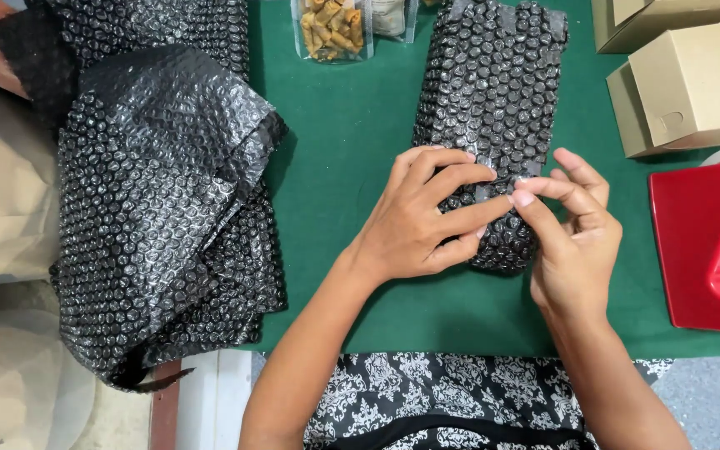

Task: Wrapping a long rectangular box in black bubble wrap and securing it with tape from a dispenser.

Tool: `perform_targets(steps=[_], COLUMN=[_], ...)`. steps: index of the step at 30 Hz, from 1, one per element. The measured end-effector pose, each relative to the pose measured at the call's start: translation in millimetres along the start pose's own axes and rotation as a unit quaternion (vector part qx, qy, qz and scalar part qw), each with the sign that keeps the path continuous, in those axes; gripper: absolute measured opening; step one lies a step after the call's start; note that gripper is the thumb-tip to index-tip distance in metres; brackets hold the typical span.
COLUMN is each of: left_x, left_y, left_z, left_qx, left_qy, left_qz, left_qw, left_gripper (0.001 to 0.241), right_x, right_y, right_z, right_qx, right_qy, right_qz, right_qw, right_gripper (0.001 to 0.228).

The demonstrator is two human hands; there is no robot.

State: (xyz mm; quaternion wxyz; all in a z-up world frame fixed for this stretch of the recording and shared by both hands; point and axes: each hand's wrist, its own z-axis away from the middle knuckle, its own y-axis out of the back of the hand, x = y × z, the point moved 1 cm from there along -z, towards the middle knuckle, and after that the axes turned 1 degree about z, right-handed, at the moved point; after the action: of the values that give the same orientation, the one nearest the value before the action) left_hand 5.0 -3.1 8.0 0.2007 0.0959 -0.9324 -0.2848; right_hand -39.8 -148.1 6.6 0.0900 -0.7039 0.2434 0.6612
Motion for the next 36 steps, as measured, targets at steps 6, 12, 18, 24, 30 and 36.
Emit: perform_targets(steps=[6, 12, 18, 24, 30, 36], left_x=[0.1, 0.4, -0.1, 0.6, 2.1, 3.3], left_y=[0.7, 0.7, 0.5, 1.0, 2.0, 0.3], left_z=[-0.3, 0.1, -0.2, -1.3, -2.1, 0.1], left_qx=[-0.018, -0.023, -0.021, -0.016, -0.011, 0.001], left_qy=[-0.007, -0.012, -0.011, -0.011, -0.01, -0.011], left_qz=[-0.012, -0.013, -0.01, 0.0, 0.01, -0.002], left_qw=[1.0, 1.0, 1.0, 1.0, 1.0, 1.0], left_gripper=[0.02, 0.021, 0.019, 0.018, 0.019, 0.019], right_x=[-6.0, -12.4, -3.3, 2.3, 0.6, -1.5], right_y=[-0.6, -2.0, -2.4, -0.6, 4.8, 5.1], right_z=[2.5, 2.2, -0.9, -6.8, -4.1, -3.6], right_qx=[0.001, 0.005, 0.0, 0.005, -0.016, -0.046], right_qy=[0.026, 0.094, 0.175, 0.175, 0.222, 0.183], right_qz=[0.059, 0.09, 0.114, 0.124, 0.127, 0.105], right_qw=[0.998, 0.991, 0.978, 0.977, 0.967, 0.976], right_gripper=[0.012, 0.039, 0.012, 0.016, 0.02, 0.019])
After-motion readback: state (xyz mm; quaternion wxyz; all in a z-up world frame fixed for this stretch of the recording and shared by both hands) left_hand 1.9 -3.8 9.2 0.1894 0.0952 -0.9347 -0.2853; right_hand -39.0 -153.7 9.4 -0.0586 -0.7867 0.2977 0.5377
